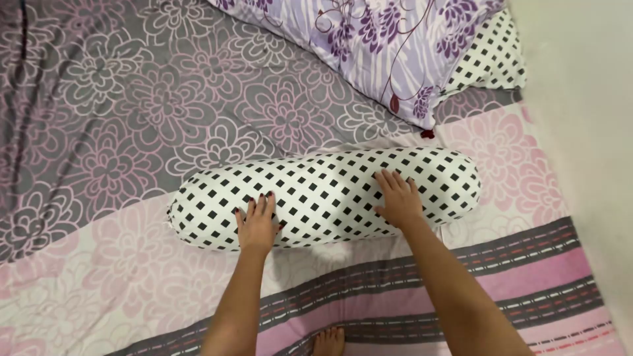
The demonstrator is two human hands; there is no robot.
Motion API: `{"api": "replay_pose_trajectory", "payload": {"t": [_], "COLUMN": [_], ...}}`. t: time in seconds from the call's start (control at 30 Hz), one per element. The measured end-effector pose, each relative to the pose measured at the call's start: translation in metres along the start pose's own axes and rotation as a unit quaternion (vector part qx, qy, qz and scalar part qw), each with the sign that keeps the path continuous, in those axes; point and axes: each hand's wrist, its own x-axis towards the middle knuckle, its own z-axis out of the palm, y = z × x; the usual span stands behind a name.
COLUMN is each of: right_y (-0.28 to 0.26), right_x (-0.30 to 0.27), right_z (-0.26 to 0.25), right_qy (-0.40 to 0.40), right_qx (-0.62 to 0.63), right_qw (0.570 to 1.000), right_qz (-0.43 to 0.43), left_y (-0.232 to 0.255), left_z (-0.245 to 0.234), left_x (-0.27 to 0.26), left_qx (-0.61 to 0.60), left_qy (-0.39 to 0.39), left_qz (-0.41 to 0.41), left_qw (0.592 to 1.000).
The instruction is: The recorder is tidying up a bedroom by picking up and moving pillows, stuffed toys, and clothes.
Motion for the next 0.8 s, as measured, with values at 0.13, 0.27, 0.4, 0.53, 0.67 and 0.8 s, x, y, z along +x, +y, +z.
{"api": "replay_pose_trajectory", "payload": {"t": [0.13,0.27,0.4,0.53,0.67,0.8], "right_y": [-0.004,-0.006,0.003,0.007,0.013,0.019], "right_x": [-0.003,-0.012,-0.003,0.002,0.001,-0.02], "right_z": [0.009,0.023,0.051,0.044,0.03,0.031], "right_qy": [-0.064,0.087,0.16,0.116,0.101,0.069], "right_qx": [-0.008,0.024,0.059,-0.006,0.065,0.118], "right_qw": [0.998,0.996,0.984,0.987,0.989,0.986], "right_qz": [0.023,-0.007,-0.049,-0.113,-0.091,-0.093], "left_y": [-0.002,-0.015,-0.014,-0.009,-0.012,-0.025], "left_z": [-0.001,0.038,0.039,0.057,0.043,0.033], "left_x": [-0.008,0.012,0.049,0.087,0.071,0.031], "left_qx": [0.04,0.127,0.19,0.284,0.216,0.167], "left_qy": [0.04,0.188,0.137,0.007,-0.044,-0.051], "left_qz": [0.006,0.098,0.186,0.217,0.197,0.204], "left_qw": [0.998,0.969,0.954,0.934,0.955,0.963]}}
